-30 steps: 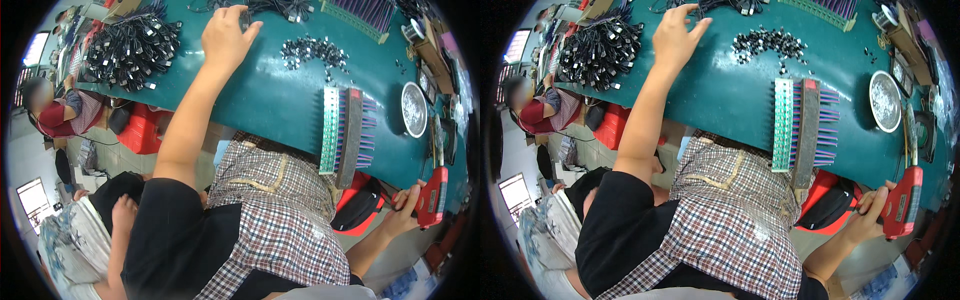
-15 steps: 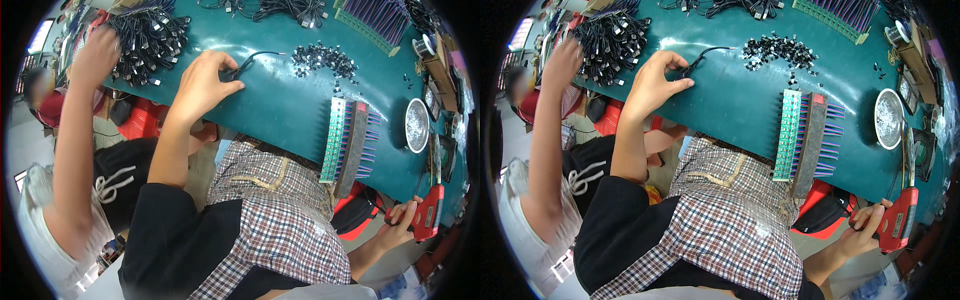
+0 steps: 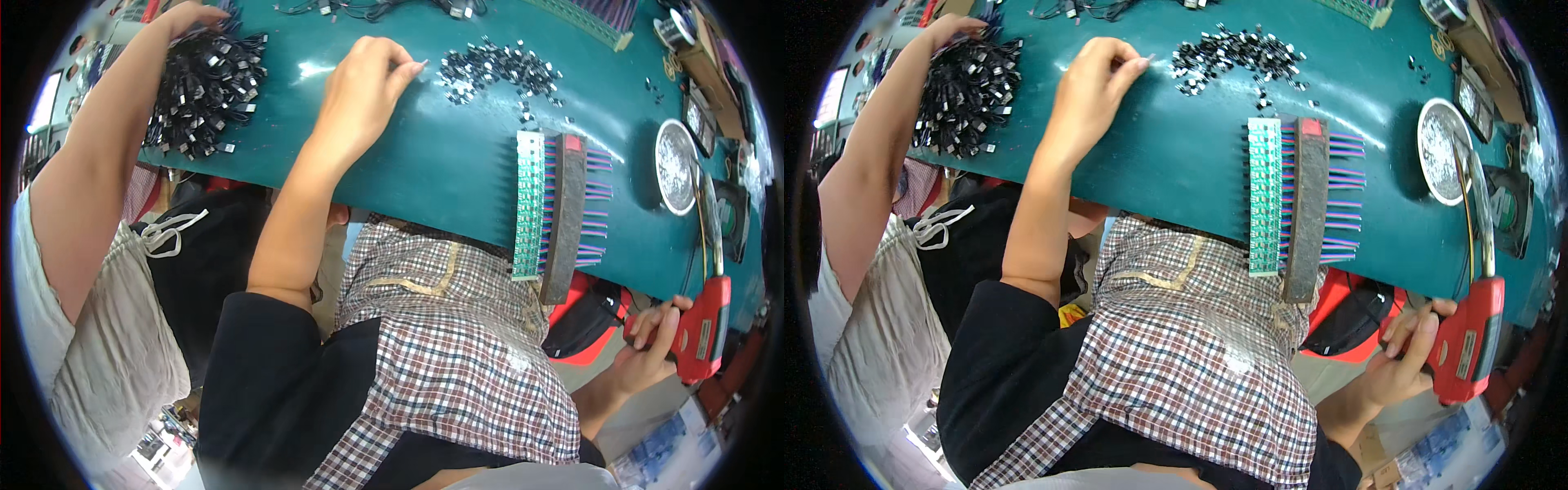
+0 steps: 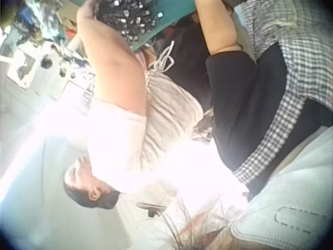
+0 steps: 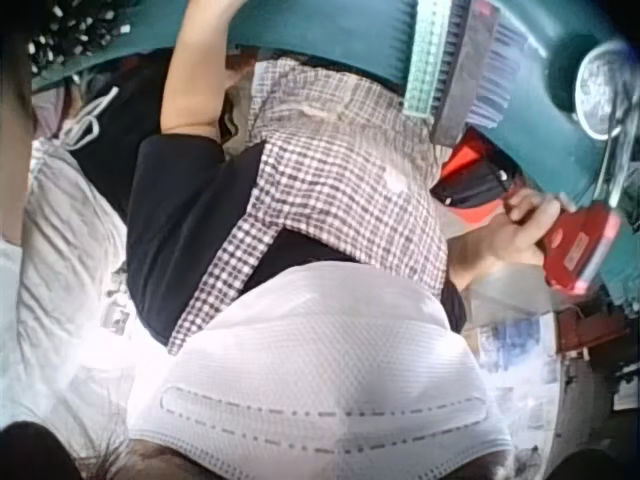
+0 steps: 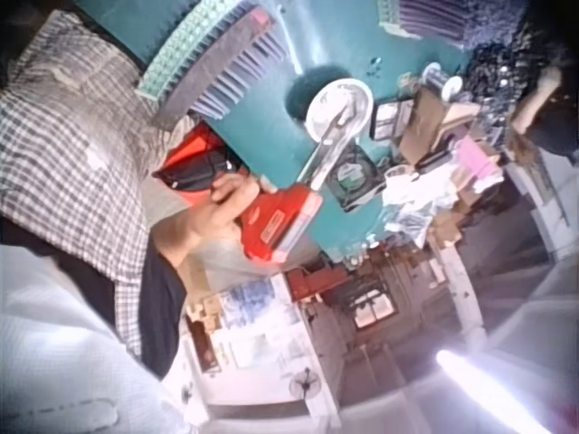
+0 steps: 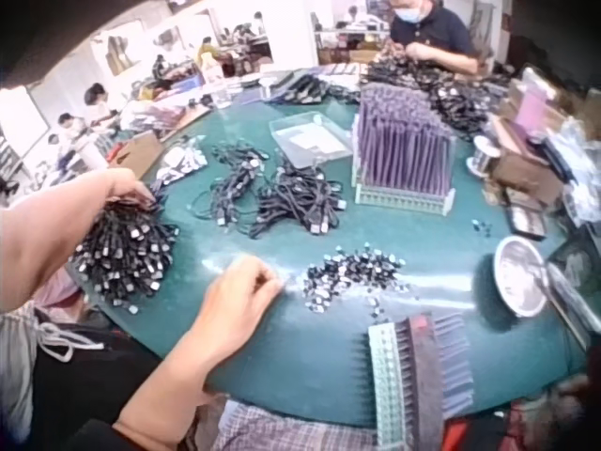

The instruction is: The worker is assembling electronic components by inserting small connectors into a green circuit board on a factory production line.

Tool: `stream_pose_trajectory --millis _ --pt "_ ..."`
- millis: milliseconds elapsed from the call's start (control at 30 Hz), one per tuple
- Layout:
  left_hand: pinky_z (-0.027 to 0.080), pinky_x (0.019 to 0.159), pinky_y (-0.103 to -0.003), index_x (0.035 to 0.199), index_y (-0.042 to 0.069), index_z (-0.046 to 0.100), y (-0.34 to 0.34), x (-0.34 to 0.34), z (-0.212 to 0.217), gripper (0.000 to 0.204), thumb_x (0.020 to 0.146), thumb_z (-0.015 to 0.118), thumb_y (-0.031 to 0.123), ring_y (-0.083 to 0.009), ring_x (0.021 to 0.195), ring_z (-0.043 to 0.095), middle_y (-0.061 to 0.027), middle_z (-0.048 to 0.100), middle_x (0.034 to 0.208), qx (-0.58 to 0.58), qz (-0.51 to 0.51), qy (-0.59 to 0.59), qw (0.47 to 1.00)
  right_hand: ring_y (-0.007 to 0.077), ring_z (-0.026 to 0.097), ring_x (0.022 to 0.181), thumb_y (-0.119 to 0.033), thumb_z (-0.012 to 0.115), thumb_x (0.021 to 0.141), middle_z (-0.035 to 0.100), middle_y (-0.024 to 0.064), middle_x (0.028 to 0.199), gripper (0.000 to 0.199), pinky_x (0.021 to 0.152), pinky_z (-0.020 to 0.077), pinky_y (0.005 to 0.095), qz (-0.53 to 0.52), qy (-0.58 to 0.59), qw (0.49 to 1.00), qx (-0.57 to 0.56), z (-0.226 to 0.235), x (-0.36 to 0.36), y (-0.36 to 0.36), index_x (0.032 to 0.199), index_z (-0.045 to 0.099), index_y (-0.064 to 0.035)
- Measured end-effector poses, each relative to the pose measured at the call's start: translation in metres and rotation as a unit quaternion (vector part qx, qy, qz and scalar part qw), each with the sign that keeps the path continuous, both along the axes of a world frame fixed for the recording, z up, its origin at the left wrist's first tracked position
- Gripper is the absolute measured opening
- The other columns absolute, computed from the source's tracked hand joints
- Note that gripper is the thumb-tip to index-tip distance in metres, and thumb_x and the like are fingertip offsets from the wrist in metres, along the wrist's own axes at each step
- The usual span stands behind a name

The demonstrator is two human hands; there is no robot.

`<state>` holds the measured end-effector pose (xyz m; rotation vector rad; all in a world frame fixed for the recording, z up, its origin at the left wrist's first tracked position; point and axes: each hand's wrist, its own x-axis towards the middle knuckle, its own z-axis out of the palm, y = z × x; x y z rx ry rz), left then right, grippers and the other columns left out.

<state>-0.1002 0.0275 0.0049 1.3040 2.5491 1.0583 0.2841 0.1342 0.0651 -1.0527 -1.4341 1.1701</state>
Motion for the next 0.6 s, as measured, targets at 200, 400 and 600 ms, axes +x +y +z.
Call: stream_pose_trajectory --millis 200,400,600 --pt "0.049 0.061 -0.024 0.09 0.0 0.069 -0.001 0.071 0.048 0.01 0.087 0.073 0.009 -0.0086 0.069 0.061 -0.0041 0.064 0.082 0.071 -0.111 -0.261 0.956 0.0063 0.043 0.057 0.002 0.063 0.089 0.059 0.007 0.09 0.035 0.052 0.038 0.0228 0.032 -0.059 0.998 -0.017 0.0 -0.044 -0.001 0.123 0.054 0.0044" --pt "0.04 0.054 -0.021 0.085 -0.001 0.069 0.009 0.111 0.05 0.012 0.086 0.074 0.01 -0.0031 0.062 0.048 0.0008 0.059 0.076 0.042 -0.14 -0.431 0.891 0.0186 0.063 0.092 0.015 0.068 0.079 0.057 0.0068 0.095 0.056 0.082 0.053 0.0299 0.236 -0.127 0.961 0.067 -0.007 -0.086 0.007 0.13 0.047 0.0031" --pt "0.037 0.058 -0.015 0.092 0.0 0.064 0.009 0.127 0.05 0.008 0.091 0.07 0.005 0.0017 0.067 0.047 0.0052 0.06 0.079 0.022 -0.155 -0.463 0.872 0.0197 0.066 0.096 0.014 0.068 0.079 0.057 0.0088 0.1 0.059 0.086 0.0526 0.0313 0.285 -0.059 0.957 -0.017 -0.004 -0.1 -0.001 0.131 0.042 0.0065"
